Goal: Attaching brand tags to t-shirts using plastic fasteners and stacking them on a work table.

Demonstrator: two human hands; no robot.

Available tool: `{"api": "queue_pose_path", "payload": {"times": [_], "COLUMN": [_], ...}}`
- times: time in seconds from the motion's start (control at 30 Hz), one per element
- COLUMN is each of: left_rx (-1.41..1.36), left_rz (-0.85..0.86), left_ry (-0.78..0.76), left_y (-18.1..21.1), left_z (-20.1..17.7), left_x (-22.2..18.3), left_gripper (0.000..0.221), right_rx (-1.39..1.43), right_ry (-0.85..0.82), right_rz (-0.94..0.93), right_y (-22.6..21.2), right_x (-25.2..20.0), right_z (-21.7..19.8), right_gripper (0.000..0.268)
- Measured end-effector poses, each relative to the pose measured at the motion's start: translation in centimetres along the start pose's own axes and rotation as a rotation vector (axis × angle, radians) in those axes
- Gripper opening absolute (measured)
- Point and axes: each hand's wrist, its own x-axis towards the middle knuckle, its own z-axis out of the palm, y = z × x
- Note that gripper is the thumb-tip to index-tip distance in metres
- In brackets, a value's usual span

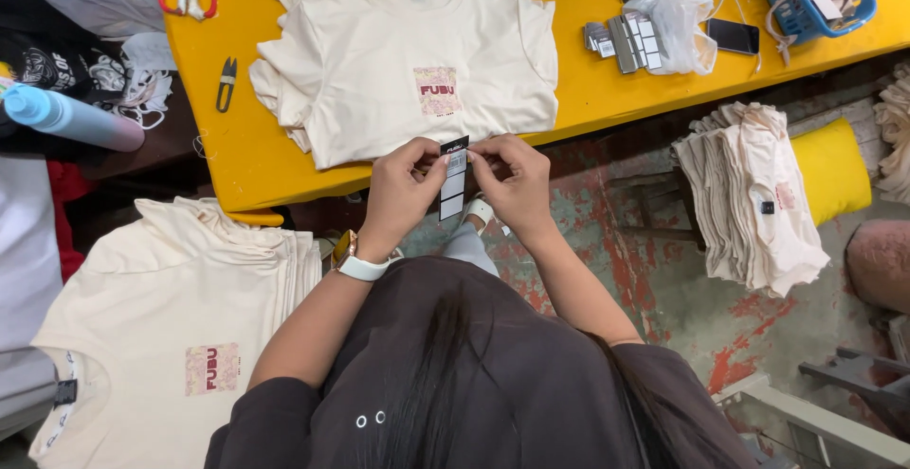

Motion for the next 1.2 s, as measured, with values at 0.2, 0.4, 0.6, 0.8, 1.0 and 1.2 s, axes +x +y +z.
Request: {"api": "queue_pose_path", "payload": {"times": [0.2,0.4,0.6,0.8,1.0,1.2], "left_rx": [0.162,0.363,0.723,0.857,0.822,0.929], "left_rz": [0.158,0.408,0.64,0.882,0.948,0.98], "left_ry": [-0.012,-0.084,-0.169,-0.432,-0.387,-0.297], "left_y": [1.4,-2.7,-6.7,-4.3,-8.1,-11.2], "left_z": [0.0,0.8,2.7,4.8,8.4,11.0], "left_x": [-0.3,-0.4,0.4,1.6,2.8,7.0], "left_gripper": [0.006,0.014,0.016,0.009,0.009,0.007], "right_rx": [-0.033,-0.133,-0.195,-0.141,0.508,0.691], "right_ry": [-0.034,0.08,-0.06,-0.221,-0.215,-0.456], "right_rz": [-0.036,-0.121,0.198,0.325,0.881,1.121], "right_y": [0.6,3.4,4.3,8.9,16.6,23.6], "right_x": [-0.3,-1.6,-3.0,-4.8,-5.8,1.1], "right_z": [-0.5,0.5,-1.1,-3.2,-5.3,-4.8], "right_gripper": [0.006,0.004,0.004,0.023,0.022,0.022]}}
